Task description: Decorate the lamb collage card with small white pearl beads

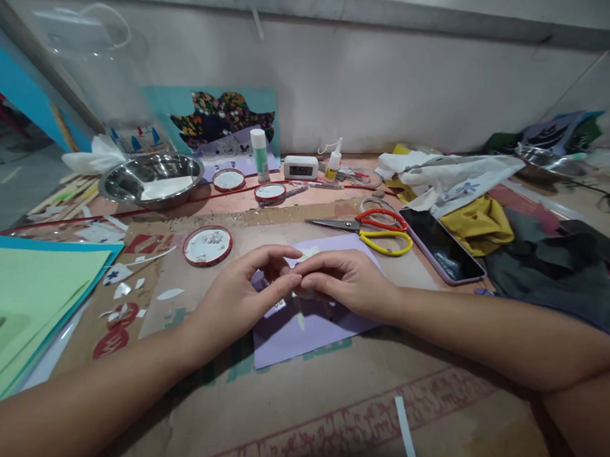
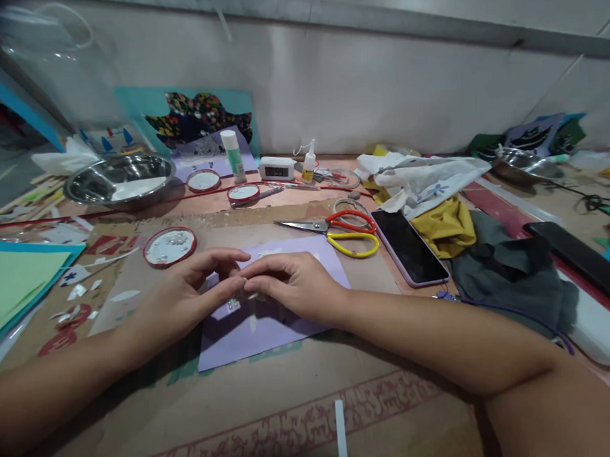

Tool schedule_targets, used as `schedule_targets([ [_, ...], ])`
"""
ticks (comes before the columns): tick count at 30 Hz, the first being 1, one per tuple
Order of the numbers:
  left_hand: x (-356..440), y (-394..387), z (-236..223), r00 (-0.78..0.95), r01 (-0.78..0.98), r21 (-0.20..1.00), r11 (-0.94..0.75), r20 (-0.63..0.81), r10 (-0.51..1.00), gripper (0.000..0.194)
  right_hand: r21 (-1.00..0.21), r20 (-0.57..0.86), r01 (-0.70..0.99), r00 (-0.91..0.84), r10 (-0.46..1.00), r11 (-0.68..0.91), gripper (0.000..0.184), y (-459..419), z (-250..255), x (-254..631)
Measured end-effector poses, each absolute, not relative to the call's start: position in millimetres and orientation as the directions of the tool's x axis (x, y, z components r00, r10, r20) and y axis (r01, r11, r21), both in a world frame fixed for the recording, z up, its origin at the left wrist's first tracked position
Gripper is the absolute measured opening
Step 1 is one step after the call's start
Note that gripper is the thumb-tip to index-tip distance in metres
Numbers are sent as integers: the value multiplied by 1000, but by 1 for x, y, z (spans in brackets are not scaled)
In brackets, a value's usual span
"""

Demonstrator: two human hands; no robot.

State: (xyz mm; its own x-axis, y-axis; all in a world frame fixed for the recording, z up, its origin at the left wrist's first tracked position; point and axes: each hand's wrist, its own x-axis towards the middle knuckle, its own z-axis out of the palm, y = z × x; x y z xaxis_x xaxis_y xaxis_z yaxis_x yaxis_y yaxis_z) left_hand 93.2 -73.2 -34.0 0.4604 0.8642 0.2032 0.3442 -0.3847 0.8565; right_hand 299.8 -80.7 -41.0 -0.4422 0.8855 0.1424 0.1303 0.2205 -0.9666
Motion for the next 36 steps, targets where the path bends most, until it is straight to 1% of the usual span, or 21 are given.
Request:
schedule_targets([
  [2, 94, -73, -34, 462, 346, 849, -398, 215, 861, 28, -977, 113, 112, -443, 889, 181, 17, -81, -40, 300],
  [7, 96, -74, -33, 472, 328, 856, -400, 218, 854, 22, -998, -6, 52, -459, 889, 20, 20, -84, -37, 297],
  [9, 96, -75, -32, 471, 313, 866, -390, 215, 855, 21, -999, -20, 34, -453, 891, -5, 23, -85, -36, 296],
  [12, 97, -76, -30, 452, 323, 861, -392, 224, 864, 18, -1000, -6, 19, -457, 890, 3, 27, -86, -36, 296],
  [14, 97, -76, -29, 444, 352, 836, -420, 246, 862, 17, -999, 4, 27, -458, 889, 19, 28, -86, -37, 296],
  [19, 96, -76, -30, 471, 369, 743, -558, 368, 801, 12, -993, 27, 91, -430, 903, 73, 27, -86, -39, 297],
  [23, 94, -77, -32, 502, 338, 691, -640, 443, 743, 10, -989, 66, 90, -414, 908, 113, 28, -87, -42, 297],
  [26, 95, -78, -31, 501, 348, 710, -613, 412, 761, 11, -985, 82, 103, -417, 905, 137, 27, -87, -43, 298],
  [31, 98, -80, -27, 464, 383, 792, -474, 279, 841, 17, -985, 90, 95, -447, 890, 147, 27, -87, -42, 299],
  [36, 99, -80, -23, 479, 415, 782, -465, 247, 842, 18, -969, 105, 149, -467, 878, 195, 22, -87, -42, 298],
])
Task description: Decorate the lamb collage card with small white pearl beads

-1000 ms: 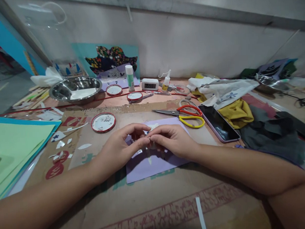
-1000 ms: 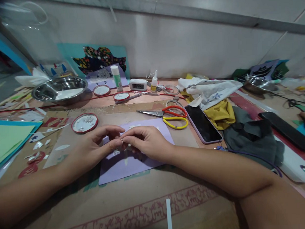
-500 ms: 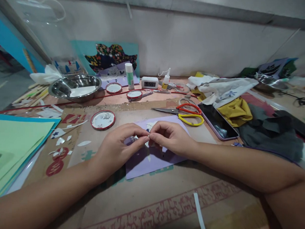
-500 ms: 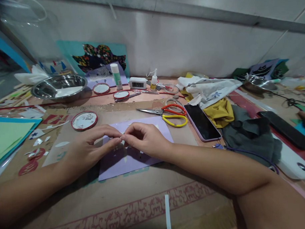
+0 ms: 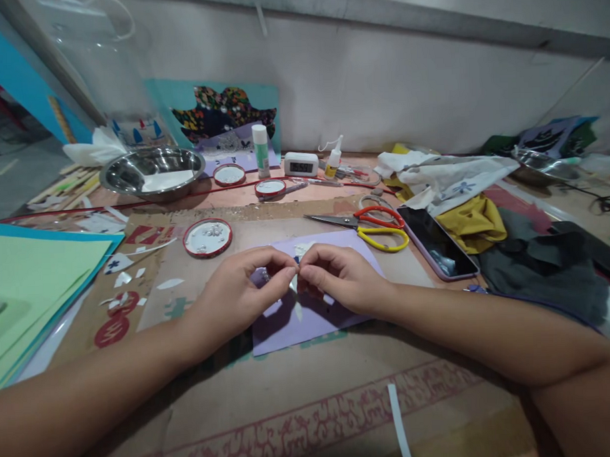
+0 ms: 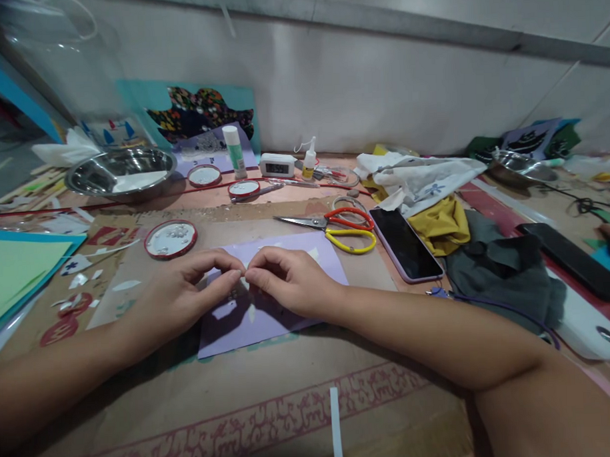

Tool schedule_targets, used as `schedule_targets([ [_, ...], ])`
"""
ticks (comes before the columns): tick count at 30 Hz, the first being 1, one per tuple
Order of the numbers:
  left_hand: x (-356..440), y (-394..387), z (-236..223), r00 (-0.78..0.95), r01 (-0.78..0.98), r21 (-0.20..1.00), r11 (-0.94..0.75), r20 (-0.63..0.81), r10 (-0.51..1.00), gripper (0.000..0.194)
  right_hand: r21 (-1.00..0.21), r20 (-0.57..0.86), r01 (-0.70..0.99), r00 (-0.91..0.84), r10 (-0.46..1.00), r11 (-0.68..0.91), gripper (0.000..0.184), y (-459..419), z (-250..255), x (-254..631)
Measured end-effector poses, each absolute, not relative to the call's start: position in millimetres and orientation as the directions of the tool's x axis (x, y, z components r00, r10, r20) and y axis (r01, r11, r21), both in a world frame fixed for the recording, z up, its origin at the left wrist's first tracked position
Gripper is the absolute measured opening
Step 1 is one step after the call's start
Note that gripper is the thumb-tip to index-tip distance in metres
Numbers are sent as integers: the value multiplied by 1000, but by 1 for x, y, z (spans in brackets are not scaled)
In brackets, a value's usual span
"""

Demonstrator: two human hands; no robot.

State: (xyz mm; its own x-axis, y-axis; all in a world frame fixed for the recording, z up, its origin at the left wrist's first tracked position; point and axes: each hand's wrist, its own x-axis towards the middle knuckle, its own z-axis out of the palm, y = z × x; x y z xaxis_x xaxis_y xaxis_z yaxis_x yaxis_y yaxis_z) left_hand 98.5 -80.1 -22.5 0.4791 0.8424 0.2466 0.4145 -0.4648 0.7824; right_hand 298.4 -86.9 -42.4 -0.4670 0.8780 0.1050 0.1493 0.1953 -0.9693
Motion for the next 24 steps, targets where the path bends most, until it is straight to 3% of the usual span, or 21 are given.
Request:
schedule_targets([
  [7, 98, -81, -22, 564, 448, 759, -472, 170, 808, 26, -948, 142, 195, -455, 879, 254, 21, -86, -43, 299],
  [13, 98, -80, -22, 587, 408, 768, -494, 194, 786, 27, -928, 162, 233, -454, 876, 292, 20, -86, -42, 300],
  [24, 97, -80, -23, 568, 409, 785, -466, 181, 803, 25, -948, 176, 140, -512, 840, 284, 16, -87, -44, 299],
])
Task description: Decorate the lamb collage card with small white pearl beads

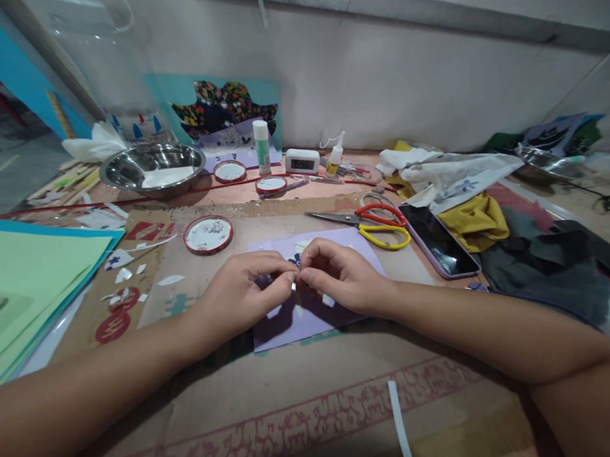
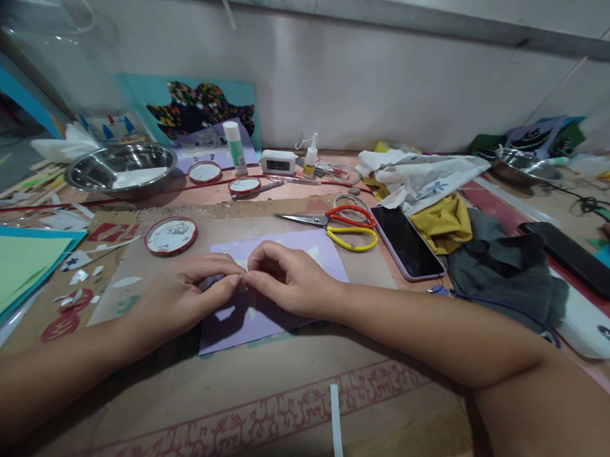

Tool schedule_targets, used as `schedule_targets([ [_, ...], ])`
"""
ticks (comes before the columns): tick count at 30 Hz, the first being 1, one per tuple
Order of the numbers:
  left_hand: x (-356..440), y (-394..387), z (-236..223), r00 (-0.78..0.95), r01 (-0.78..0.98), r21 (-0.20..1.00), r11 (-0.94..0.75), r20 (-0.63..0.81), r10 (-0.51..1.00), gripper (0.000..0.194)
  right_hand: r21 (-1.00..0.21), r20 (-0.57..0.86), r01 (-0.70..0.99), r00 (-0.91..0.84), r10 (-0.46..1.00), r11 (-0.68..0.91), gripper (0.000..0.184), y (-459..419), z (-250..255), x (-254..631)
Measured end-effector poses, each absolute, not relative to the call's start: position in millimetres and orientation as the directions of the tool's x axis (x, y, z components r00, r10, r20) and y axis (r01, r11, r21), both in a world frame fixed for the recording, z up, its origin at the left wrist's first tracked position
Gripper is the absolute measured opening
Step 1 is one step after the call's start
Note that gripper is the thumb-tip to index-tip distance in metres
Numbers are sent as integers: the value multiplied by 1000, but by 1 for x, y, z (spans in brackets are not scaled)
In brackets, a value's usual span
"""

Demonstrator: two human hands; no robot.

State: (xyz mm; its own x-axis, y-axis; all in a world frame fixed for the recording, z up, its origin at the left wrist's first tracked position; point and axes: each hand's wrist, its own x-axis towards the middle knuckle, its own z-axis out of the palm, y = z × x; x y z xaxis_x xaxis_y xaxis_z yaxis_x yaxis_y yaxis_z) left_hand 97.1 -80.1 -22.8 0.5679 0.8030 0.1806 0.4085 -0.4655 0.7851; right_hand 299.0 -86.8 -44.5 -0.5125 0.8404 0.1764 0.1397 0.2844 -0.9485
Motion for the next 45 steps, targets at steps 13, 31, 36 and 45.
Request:
schedule_targets([
  [13, 97, -81, -27, 626, 383, 695, -608, 289, 724, 22, -943, 240, 86, -496, 834, 322, 11, -87, -46, 298],
  [31, 99, -73, -33, 658, 331, 579, -745, 424, 622, 22, -888, 290, 160, -534, 794, 432, 14, -83, -48, 301],
  [36, 98, -73, -32, 660, 335, 593, -732, 407, 632, 24, -873, 290, 192, -532, 796, 447, 12, -85, -46, 300],
  [45, 97, -73, -30, 635, 399, 628, -668, 337, 696, 26, -818, 365, 218, -518, 774, 532, 8, -82, -51, 296],
])
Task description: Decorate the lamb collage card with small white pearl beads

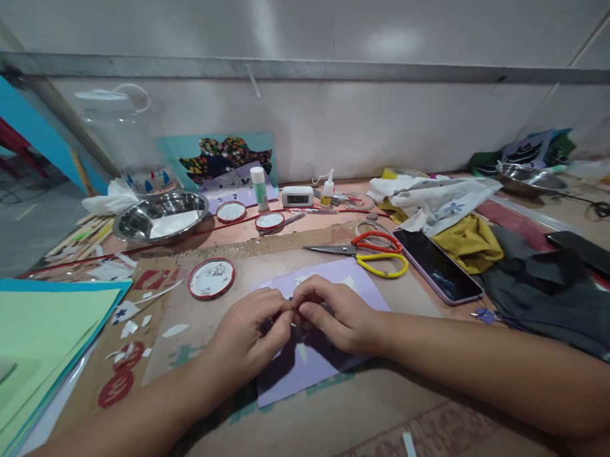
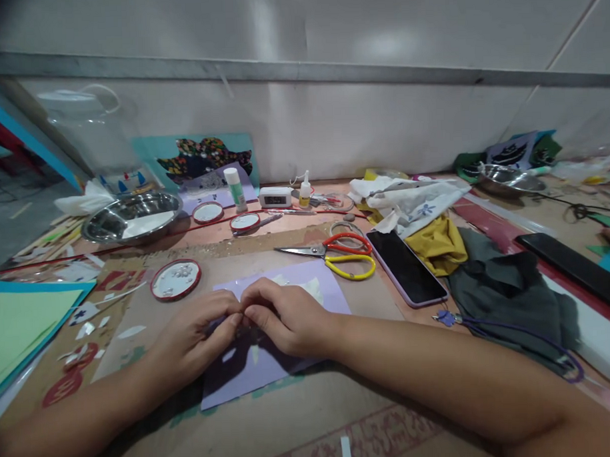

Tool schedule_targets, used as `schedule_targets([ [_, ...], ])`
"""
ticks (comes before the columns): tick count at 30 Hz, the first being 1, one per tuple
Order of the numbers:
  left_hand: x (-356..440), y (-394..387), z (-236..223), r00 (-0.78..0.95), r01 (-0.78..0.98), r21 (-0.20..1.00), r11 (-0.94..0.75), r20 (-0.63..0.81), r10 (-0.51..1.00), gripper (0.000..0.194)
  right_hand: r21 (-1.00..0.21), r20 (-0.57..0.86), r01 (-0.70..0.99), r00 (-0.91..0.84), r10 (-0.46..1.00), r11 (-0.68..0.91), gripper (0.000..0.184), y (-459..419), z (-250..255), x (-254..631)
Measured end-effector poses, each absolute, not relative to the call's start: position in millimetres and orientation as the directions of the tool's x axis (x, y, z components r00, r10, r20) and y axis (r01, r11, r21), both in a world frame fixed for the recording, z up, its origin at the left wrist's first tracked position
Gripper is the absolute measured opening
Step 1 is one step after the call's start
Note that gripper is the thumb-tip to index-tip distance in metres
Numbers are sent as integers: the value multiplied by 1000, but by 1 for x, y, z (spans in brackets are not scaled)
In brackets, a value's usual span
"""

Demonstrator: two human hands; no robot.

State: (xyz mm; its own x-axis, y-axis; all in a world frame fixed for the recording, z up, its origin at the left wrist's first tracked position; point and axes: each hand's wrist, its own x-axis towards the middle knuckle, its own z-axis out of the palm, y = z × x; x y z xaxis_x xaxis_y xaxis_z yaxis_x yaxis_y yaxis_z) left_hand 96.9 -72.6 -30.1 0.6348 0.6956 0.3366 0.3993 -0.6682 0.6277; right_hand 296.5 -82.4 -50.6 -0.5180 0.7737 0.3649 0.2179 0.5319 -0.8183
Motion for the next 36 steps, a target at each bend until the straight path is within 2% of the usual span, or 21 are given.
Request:
schedule_targets([
  [4, 96, -74, -30, 643, 431, 626, -650, 293, 708, 28, -726, 414, 295, -534, 737, 621, 9, -82, -46, 298],
  [7, 96, -74, -30, 627, 458, 635, -622, 264, 732, 27, -649, 363, 405, -580, 729, 644, 6, -81, -33, 293],
  [10, 95, -72, -30, 587, 450, 669, -592, 278, 760, 29, -602, 338, 505, -540, 770, 618, 7, -79, -24, 284],
  [14, 96, -69, -33, 554, 447, 662, -601, 323, 768, 30, -681, 465, 418, -387, 796, 601, 12, -77, -33, 276],
  [17, 97, -68, -35, 537, 434, 690, -580, 319, 781, 29, -711, 497, 349, -365, 787, 611, 10, -78, -42, 276],
  [21, 98, -68, -37, 520, 417, 722, -552, 309, 796, 27, -729, 500, 289, -393, 771, 620, 10, -79, -46, 279],
  [31, 99, -66, -38, 526, 421, 698, -580, 333, 783, 26, -826, 434, 171, -414, 800, 537, 14, -75, -53, 281],
  [36, 101, -69, -38, 535, 437, 680, -590, 331, 777, 28, -808, 428, 220, -418, 801, 547, 9, -77, -48, 284],
])
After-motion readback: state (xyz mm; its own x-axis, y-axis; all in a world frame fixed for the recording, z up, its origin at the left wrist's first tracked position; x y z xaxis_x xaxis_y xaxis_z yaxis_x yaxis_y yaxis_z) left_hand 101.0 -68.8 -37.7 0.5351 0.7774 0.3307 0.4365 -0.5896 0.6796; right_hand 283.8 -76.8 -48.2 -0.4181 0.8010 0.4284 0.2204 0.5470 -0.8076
